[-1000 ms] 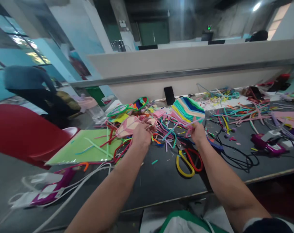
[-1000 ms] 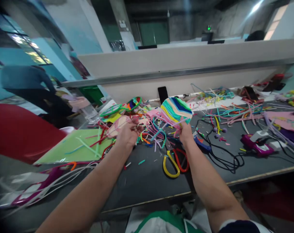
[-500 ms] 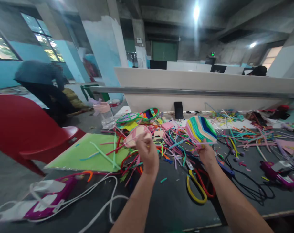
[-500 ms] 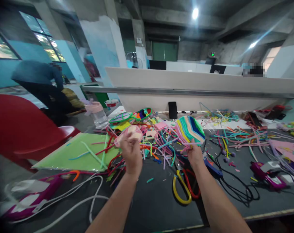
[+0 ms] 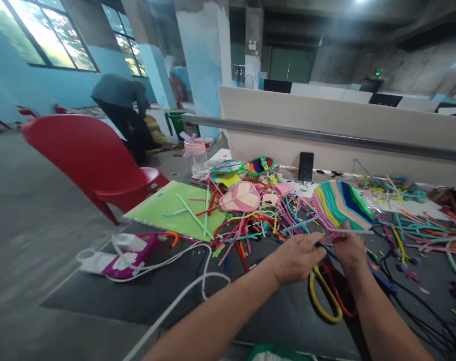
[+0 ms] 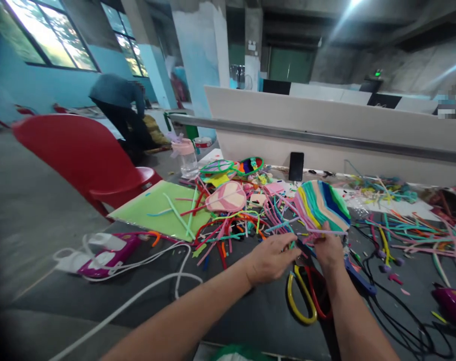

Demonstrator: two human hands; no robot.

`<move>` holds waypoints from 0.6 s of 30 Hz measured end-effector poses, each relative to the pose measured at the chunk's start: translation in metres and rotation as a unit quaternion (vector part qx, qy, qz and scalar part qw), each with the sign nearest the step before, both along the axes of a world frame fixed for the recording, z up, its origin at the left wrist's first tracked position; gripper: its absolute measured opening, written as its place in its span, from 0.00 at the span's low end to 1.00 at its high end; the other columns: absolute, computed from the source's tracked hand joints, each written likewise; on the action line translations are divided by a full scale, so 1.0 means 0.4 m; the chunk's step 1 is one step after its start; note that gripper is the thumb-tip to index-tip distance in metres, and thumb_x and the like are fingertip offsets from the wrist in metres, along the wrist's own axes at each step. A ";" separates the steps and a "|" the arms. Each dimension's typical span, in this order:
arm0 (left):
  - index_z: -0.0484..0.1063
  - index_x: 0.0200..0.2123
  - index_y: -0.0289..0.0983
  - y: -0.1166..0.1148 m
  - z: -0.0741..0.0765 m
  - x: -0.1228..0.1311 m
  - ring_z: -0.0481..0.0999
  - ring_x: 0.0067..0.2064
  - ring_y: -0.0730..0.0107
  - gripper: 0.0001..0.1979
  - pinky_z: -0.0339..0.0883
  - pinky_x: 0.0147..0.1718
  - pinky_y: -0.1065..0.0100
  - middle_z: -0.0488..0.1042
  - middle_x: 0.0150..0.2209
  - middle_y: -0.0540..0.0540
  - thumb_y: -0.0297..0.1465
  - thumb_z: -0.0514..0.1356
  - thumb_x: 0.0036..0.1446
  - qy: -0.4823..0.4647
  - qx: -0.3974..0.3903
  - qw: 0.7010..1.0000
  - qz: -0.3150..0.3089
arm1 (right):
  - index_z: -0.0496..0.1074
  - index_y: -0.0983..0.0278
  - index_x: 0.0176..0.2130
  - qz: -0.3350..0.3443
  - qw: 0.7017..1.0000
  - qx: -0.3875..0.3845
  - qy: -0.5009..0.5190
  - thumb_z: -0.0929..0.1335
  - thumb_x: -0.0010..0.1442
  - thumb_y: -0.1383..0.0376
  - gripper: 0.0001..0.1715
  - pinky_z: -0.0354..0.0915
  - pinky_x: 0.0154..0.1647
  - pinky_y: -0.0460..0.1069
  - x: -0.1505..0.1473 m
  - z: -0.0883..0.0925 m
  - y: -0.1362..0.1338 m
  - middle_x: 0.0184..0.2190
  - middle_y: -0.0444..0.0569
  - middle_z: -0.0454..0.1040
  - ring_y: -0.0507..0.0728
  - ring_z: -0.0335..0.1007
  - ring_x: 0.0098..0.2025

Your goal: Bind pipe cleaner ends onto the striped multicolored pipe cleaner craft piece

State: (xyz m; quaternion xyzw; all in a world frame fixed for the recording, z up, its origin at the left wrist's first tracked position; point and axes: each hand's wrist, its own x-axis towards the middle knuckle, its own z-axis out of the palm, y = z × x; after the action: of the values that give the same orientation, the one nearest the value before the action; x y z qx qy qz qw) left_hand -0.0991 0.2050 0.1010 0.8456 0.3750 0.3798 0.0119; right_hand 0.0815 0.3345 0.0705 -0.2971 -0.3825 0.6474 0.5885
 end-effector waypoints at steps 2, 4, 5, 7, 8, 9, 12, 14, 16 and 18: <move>0.74 0.41 0.39 0.014 0.028 -0.067 0.71 0.50 0.58 0.13 0.62 0.52 0.60 0.71 0.48 0.37 0.25 0.55 0.52 -0.068 -0.049 0.996 -0.032 | 0.72 0.63 0.33 0.023 1.000 -0.006 0.015 0.72 0.51 0.58 0.12 0.70 0.20 0.50 0.001 0.003 -0.006 0.20 0.43 0.74 0.55 0.71 0.21; 0.76 0.33 0.40 0.048 0.054 -0.138 0.72 0.46 0.59 0.11 0.62 0.51 0.61 0.74 0.40 0.40 0.22 0.59 0.46 -0.248 -0.090 0.964 0.019 | 0.71 0.63 0.32 0.029 0.999 0.003 0.023 0.72 0.51 0.58 0.11 0.70 0.18 0.50 -0.001 0.007 -0.014 0.20 0.43 0.74 0.54 0.70 0.21; 0.75 0.29 0.39 0.071 0.065 -0.168 0.72 0.45 0.60 0.10 0.63 0.50 0.62 0.74 0.38 0.41 0.21 0.59 0.43 -0.363 -0.114 0.922 0.067 | 0.70 0.63 0.30 0.029 0.999 0.005 0.023 0.72 0.50 0.58 0.11 0.69 0.18 0.49 -0.003 0.010 -0.018 0.21 0.43 0.74 0.54 0.70 0.21; 0.72 0.24 0.38 0.120 0.080 -0.201 0.73 0.40 0.65 0.11 0.66 0.42 0.66 0.73 0.31 0.45 0.18 0.57 0.39 -0.606 -0.176 0.761 0.154 | 0.69 0.63 0.29 0.027 0.999 0.011 0.016 0.72 0.50 0.57 0.13 0.70 0.18 0.49 -0.009 0.017 -0.024 0.22 0.43 0.75 0.53 0.70 0.20; 0.72 0.26 0.38 0.142 0.084 -0.201 0.73 0.36 0.67 0.12 0.67 0.37 0.68 0.71 0.28 0.47 0.18 0.55 0.38 -0.632 -0.197 0.732 0.161 | 0.69 0.63 0.29 0.025 0.999 0.016 0.015 0.72 0.50 0.56 0.14 0.70 0.18 0.49 -0.013 0.021 -0.027 0.22 0.43 0.75 0.53 0.70 0.20; 0.71 0.27 0.37 0.157 0.085 -0.192 0.73 0.32 0.69 0.13 0.67 0.33 0.69 0.70 0.26 0.49 0.18 0.54 0.37 -0.643 -0.213 0.718 0.159 | 0.69 0.62 0.31 0.019 0.999 0.020 0.017 0.72 0.50 0.56 0.14 0.70 0.18 0.48 -0.016 0.025 -0.028 0.22 0.42 0.75 0.53 0.70 0.21; 0.72 0.28 0.35 0.165 0.076 -0.125 0.74 0.29 0.68 0.18 0.66 0.27 0.70 0.72 0.24 0.49 0.15 0.53 0.31 -0.635 -0.297 0.705 0.108 | 0.68 0.62 0.30 0.008 0.999 0.025 0.026 0.73 0.48 0.55 0.16 0.69 0.19 0.46 -0.019 0.037 -0.029 0.20 0.40 0.73 0.52 0.71 0.21; 0.74 0.30 0.35 0.148 0.065 -0.076 0.76 0.34 0.64 0.23 0.68 0.30 0.69 0.76 0.28 0.46 0.12 0.54 0.29 -0.605 -0.362 0.708 0.034 | 0.68 0.62 0.30 0.030 0.999 0.022 0.011 0.72 0.48 0.52 0.17 0.68 0.16 0.46 -0.017 0.047 -0.029 0.19 0.40 0.73 0.52 0.70 0.20; 0.75 0.35 0.36 0.129 0.052 -0.041 0.77 0.40 0.63 0.25 0.69 0.36 0.68 0.77 0.35 0.45 0.11 0.57 0.31 -0.576 -0.417 0.700 -0.067 | 0.68 0.62 0.30 0.052 0.998 0.024 -0.014 0.72 0.49 0.50 0.19 0.66 0.14 0.46 -0.015 0.058 -0.029 0.20 0.41 0.73 0.52 0.68 0.18; 0.74 0.36 0.35 0.121 0.039 -0.024 0.77 0.41 0.66 0.21 0.69 0.39 0.70 0.77 0.36 0.44 0.14 0.62 0.35 -0.589 -0.424 0.681 -0.104 | 0.68 0.62 0.30 0.060 0.997 0.029 -0.034 0.71 0.49 0.47 0.21 0.65 0.14 0.46 -0.019 0.069 -0.032 0.19 0.41 0.73 0.52 0.68 0.18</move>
State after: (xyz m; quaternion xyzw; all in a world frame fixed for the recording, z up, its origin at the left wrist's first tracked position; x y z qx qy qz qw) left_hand -0.1087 0.2532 0.1166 0.3861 0.3209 0.5961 0.6267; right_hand 0.0740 0.3216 0.0980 -0.2786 -0.4377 0.6597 0.5437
